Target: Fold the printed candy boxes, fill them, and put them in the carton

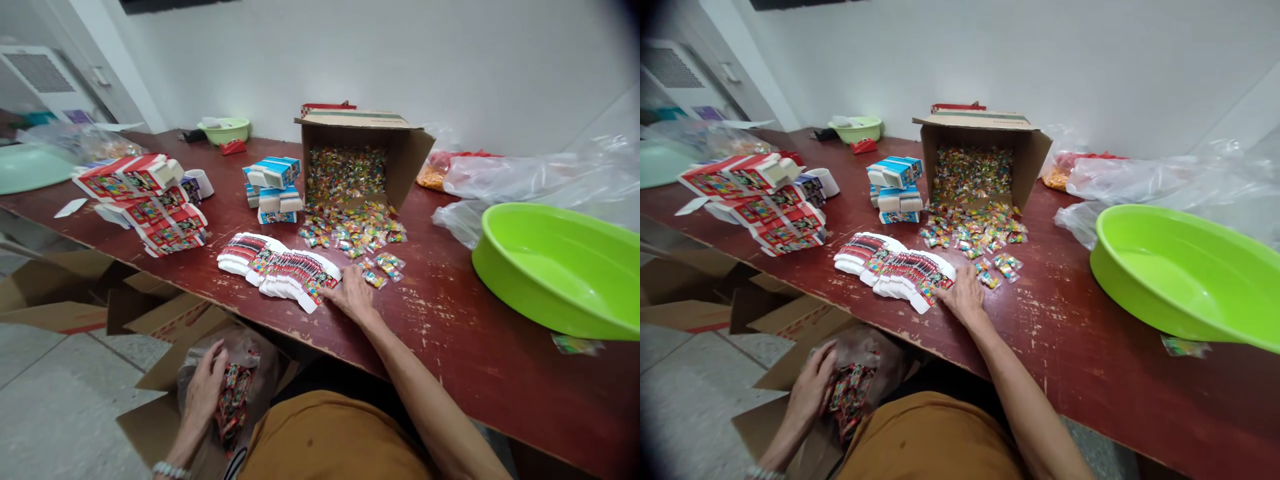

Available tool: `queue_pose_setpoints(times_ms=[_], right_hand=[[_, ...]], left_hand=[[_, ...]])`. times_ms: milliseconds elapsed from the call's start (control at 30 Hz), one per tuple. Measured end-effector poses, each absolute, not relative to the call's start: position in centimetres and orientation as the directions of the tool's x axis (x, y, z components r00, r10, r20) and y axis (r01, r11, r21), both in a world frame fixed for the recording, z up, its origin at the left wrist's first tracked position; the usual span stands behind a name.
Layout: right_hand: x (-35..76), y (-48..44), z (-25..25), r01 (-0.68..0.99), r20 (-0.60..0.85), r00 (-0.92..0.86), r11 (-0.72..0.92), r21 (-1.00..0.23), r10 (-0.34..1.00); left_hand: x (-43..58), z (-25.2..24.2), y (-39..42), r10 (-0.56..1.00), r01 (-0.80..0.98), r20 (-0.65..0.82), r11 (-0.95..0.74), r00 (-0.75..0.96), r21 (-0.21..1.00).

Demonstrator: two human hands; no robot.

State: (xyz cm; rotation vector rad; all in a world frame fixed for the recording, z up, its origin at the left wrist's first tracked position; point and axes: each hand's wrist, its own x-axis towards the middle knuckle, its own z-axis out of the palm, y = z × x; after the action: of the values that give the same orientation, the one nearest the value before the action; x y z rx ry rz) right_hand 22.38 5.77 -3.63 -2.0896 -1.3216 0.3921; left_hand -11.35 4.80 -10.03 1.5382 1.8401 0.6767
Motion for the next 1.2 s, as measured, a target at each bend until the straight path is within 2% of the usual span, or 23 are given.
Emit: queue_pose_setpoints(times_ms=[100, 167, 233, 267, 333, 367, 433, 500, 633, 733, 800, 867, 967, 1067, 1200], right_hand=[[23.0, 5.5, -3.4, 0.393, 0.044, 0.544, -0.208, -0.896, 0.838], [23.5, 4.8, -2.8, 0.244, 0.009, 0.509, -0.134, -0.960, 0.861], [23.7, 3.7, -1.5, 0.176, 0.005, 0.406, -0.072, -0.982, 0.914], [23.7, 3.0, -0.7, 0.122, 0.016, 0.330, -0.026, -0.992, 0.944], [23.3, 1.7, 1.1, -0.013, 0.062, 0.158, 0.065, -0.998, 0.986], [23.0, 1.1, 1.8, -0.077, 0.086, 0.078, 0.092, -0.993, 0.993], [22.3, 0.3, 3.0, -0.147, 0.107, -0.025, 0.102, -0.984, 0.994], [21.7, -0.1, 3.4, -0.180, 0.113, -0.060, 0.101, -0.979, 0.992], [20.9, -0.5, 2.7, -0.226, 0.134, -0.064, 0.117, -0.967, 0.989], [20.5, -1.2, 2.4, -0.149, 0.162, -0.029, 0.156, -0.976, 0.986], [20.4, -1.9, 2.8, 0.051, 0.260, 0.070, 0.257, -0.965, 0.963], [20.3, -2.7, 3.6, 0.289, 0.399, 0.115, 0.354, -0.890, 0.910], [20.2, -3.7, 5.0, 0.503, 0.480, -0.013, 0.421, -0.755, 0.877], [20.3, -4.0, 5.9, 0.585, 0.411, -0.117, 0.398, -0.707, 0.904], [21.1, -3.9, 6.2, 0.543, 0.374, -0.201, 0.421, -0.727, 0.905]], left_hand=[[-7.9, -6.0, 5.1, 0.997, 0.600, 0.068, -0.026, -0.048, 0.800], [-4.8, -2.7, 5.2, 0.987, 0.509, 0.161, -0.153, 0.028, 0.847], [-1.8, 0.2, 5.3, 0.982, 0.349, 0.154, -0.184, 0.111, 0.919], [-0.5, 1.3, 5.2, 0.975, 0.244, 0.068, -0.120, 0.210, 0.962], [1.5, 2.9, 4.9, 0.854, 0.036, -0.139, 0.140, 0.502, 0.989], [2.3, 3.2, 4.6, 0.730, -0.022, -0.209, 0.293, 0.651, 0.956], [3.1, 3.3, 3.9, 0.458, -0.045, -0.245, 0.535, 0.854, 0.844], [3.4, 2.8, 3.2, 0.322, -0.038, -0.222, 0.639, 0.921, 0.768], [3.0, 1.9, 2.4, 0.384, -0.069, -0.227, 0.621, 0.895, 0.781], [2.8, 1.9, 2.2, 0.397, -0.070, -0.212, 0.588, 0.893, 0.806], [2.9, 2.3, 2.1, 0.400, -0.064, -0.215, 0.579, 0.891, 0.813], [3.0, 2.9, 2.0, 0.411, -0.042, -0.235, 0.562, 0.881, 0.826], [3.5, 3.7, 1.8, 0.491, -0.069, -0.215, 0.497, 0.844, 0.865], [3.7, 3.7, 1.8, 0.536, -0.046, -0.217, 0.435, 0.816, 0.899], [3.3, 2.7, 2.2, 0.425, 0.119, -0.305, 0.410, 0.852, 0.904]])
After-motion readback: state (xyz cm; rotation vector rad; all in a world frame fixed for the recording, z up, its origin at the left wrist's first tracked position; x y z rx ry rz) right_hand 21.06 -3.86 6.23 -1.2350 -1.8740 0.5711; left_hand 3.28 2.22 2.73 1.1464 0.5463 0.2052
